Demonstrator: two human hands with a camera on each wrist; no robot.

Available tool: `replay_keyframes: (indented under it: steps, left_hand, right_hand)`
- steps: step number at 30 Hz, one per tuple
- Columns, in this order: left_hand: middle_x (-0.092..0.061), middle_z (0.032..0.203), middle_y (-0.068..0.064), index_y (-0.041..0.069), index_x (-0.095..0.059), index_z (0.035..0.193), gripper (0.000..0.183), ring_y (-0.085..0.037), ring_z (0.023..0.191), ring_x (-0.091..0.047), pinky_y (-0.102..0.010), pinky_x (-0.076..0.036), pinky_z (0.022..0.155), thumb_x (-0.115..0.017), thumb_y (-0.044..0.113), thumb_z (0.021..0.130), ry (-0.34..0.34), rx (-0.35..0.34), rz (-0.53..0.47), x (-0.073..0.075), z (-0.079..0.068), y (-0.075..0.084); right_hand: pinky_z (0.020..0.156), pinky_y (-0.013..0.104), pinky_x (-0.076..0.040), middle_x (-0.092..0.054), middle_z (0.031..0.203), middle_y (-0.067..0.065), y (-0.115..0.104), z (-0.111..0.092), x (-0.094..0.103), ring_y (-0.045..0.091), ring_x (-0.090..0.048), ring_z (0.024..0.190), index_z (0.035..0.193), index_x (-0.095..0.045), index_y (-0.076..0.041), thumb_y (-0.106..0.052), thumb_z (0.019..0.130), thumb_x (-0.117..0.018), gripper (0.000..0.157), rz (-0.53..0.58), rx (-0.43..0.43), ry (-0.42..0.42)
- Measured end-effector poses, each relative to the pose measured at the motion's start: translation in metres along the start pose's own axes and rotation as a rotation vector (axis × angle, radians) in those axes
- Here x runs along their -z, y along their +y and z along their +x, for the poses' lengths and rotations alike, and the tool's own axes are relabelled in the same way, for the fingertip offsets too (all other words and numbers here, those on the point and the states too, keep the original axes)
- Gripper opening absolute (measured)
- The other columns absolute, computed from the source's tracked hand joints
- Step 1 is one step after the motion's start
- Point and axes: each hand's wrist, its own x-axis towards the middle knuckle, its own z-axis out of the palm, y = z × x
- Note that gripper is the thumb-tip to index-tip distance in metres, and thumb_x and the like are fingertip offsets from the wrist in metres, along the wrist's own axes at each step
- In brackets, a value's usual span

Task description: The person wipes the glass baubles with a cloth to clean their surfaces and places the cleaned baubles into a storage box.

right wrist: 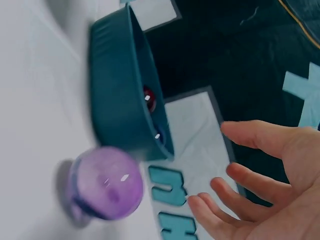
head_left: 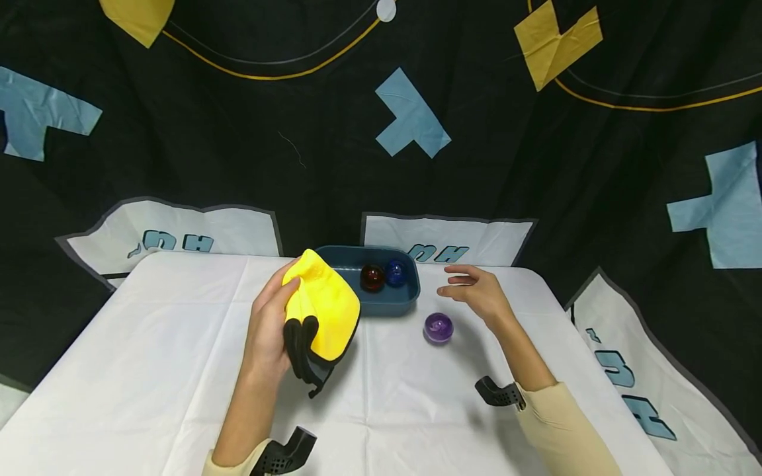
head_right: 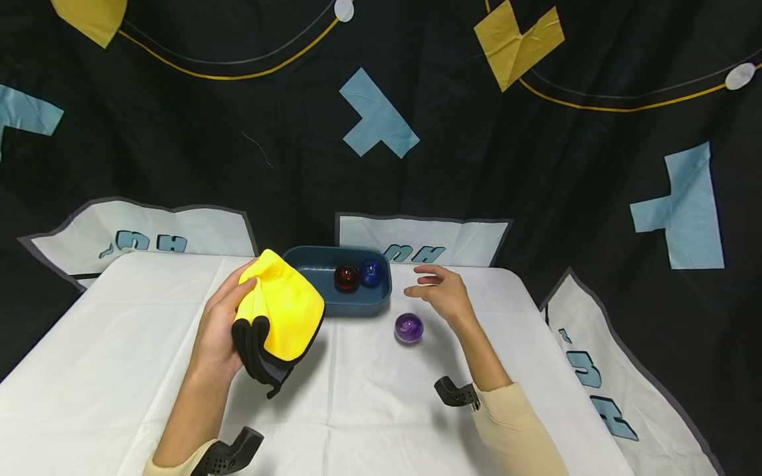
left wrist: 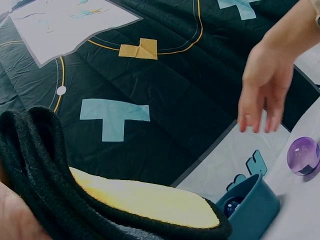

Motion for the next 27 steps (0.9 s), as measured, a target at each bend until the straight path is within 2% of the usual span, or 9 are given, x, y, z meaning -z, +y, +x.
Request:
replay_keyframes:
  steps: [4, 8, 15, 21, 27]
  left_hand:
    - [-0.045, 0.146, 0.002, 0.031, -0.048, 0.149, 0.043, -0.023, 0.128, -0.047, -0.026, -0.053, 0.099, -0.046, 0.034, 0.107, 0.011, 0.001, 0.009, 0.0, 0.0, 0.0]
    - [-0.045, 0.146, 0.004, 0.034, -0.048, 0.149, 0.043, -0.022, 0.128, -0.047, -0.026, -0.054, 0.099, -0.048, 0.036, 0.106, 0.031, 0.007, 0.027, 0.001, 0.001, -0.001]
    - [-0.045, 0.146, 0.004, 0.034, -0.047, 0.149, 0.043, -0.023, 0.128, -0.048, -0.026, -0.054, 0.099, -0.048, 0.037, 0.106, 0.034, 0.006, 0.034, 0.002, 0.003, -0.002]
    - [-0.045, 0.146, 0.002, 0.033, -0.047, 0.15, 0.043, -0.023, 0.127, -0.048, -0.026, -0.054, 0.098, -0.047, 0.036, 0.106, 0.029, 0.006, 0.031, 0.004, 0.005, -0.004]
    - [-0.045, 0.146, 0.0, 0.029, -0.046, 0.151, 0.044, -0.022, 0.127, -0.047, -0.025, -0.054, 0.096, -0.044, 0.031, 0.107, 0.022, 0.013, 0.015, 0.006, 0.009, -0.006]
  right_hand:
    - [0.11, 0.048, -0.046, -0.059, 0.141, 0.022, 0.017, -0.004, 0.002, 0.031, -0.064, 0.121, 0.142, -0.057, -0.009, -0.025, 0.086, -0.081, 0.064, -0.001, -0.044, -0.075]
    - [0.103, 0.043, -0.051, -0.054, 0.145, 0.026, 0.034, -0.006, 0.0, 0.032, -0.06, 0.126, 0.144, -0.055, -0.007, -0.024, 0.085, -0.081, 0.066, 0.015, -0.067, -0.145]
    - [0.094, 0.041, -0.056, -0.055, 0.143, 0.029, 0.057, -0.003, -0.006, 0.028, -0.063, 0.118, 0.145, -0.052, -0.001, -0.018, 0.083, -0.083, 0.07, 0.063, -0.105, -0.223]
    - [0.084, 0.029, -0.054, -0.054, 0.143, 0.027, 0.064, -0.001, -0.014, 0.024, -0.062, 0.112, 0.143, -0.054, -0.003, -0.018, 0.081, -0.084, 0.071, 0.047, -0.125, -0.263]
    - [0.079, 0.026, -0.053, -0.057, 0.138, 0.027, 0.066, -0.002, -0.018, 0.021, -0.062, 0.105, 0.141, -0.056, -0.003, -0.012, 0.077, -0.085, 0.071, 0.056, -0.123, -0.266]
